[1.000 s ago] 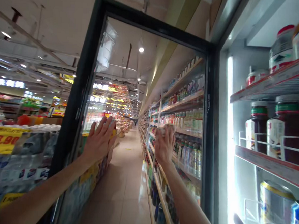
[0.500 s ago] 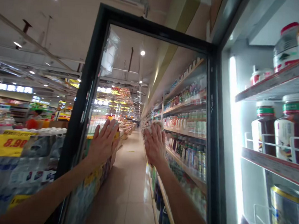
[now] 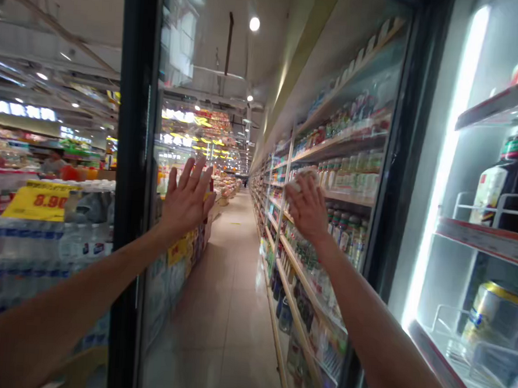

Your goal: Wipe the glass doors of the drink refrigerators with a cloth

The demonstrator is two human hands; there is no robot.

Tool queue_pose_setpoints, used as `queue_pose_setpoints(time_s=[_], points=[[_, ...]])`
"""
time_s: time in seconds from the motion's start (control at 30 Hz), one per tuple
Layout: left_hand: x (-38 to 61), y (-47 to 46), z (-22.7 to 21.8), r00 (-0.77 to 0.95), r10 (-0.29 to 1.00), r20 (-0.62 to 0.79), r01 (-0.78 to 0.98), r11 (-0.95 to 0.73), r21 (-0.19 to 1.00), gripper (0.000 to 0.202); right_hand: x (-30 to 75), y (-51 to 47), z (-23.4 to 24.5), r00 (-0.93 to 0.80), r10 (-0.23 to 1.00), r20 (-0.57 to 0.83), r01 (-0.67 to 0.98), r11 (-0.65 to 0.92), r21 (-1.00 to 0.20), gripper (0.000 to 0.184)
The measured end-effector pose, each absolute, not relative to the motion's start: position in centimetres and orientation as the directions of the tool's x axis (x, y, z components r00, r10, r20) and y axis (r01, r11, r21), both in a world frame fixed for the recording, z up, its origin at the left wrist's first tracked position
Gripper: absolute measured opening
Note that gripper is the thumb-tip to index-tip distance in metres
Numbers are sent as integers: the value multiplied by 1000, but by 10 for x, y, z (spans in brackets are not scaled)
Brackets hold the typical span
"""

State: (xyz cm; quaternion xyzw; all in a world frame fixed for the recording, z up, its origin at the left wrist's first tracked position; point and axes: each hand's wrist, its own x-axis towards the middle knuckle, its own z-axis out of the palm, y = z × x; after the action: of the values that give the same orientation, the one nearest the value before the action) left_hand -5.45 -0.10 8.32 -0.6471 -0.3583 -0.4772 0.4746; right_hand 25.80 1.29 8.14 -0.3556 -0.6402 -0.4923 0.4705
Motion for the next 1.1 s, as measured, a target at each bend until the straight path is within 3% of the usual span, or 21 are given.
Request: queue_pose_setpoints(time_s=[0.07,0.17,0.23,0.33,0.4,0.47,0.57,0.6,0.67,0.77,0.8,0.87,0.97,1.0,1.03,1.1], points=[[-53,-3,84,275,32,961,904,-349,-247,56,285,14,100,-2,-62,998,974,226,16,48],[-52,-5,85,257,68,964,881,-426,-205,57,278,22,129,176,-46,983,968,190,-165,58],[-54,-4,86,257,86,963,865,-465,-190,57,240,28,135,75,3,997,979,190,-74,53],[-57,-1,86,274,116,955,856,-482,-187,59,186,30,122,-340,65,938,909,278,310,48],[-58,1,86,278,136,951,861,-474,-183,61,185,27,115,-482,104,870,842,329,427,48],[-58,1,86,271,135,953,861,-476,-177,60,209,25,120,-365,98,926,894,313,320,50],[-55,-3,86,253,120,960,861,-480,-167,58,235,25,141,43,-4,999,962,271,-40,52],[-54,-4,86,248,113,962,866,-472,-168,58,232,23,147,93,-29,995,956,281,-82,52],[-53,-5,86,246,86,966,877,-443,-184,57,207,19,149,-30,-43,999,950,310,42,51],[-54,-2,85,269,13,963,897,-366,-246,55,175,14,137,-449,-46,893,846,301,441,44],[-55,-1,84,279,-5,960,905,-333,-265,54,177,14,134,-529,-27,848,811,279,514,43],[-55,1,83,290,-31,957,919,-272,-287,54,201,18,136,-440,-30,897,873,218,436,43],[-54,0,83,291,-54,955,928,-227,-296,57,243,23,156,-26,-164,986,981,185,57,45],[-54,-1,83,290,-57,955,929,-222,-295,58,245,23,162,58,-207,977,981,194,-17,46],[-54,-2,82,288,-61,956,930,-219,-295,58,240,23,166,91,-238,967,979,199,-44,47],[-55,-3,83,286,-70,956,932,-211,-294,59,212,21,165,-28,-250,968,978,193,78,45]])
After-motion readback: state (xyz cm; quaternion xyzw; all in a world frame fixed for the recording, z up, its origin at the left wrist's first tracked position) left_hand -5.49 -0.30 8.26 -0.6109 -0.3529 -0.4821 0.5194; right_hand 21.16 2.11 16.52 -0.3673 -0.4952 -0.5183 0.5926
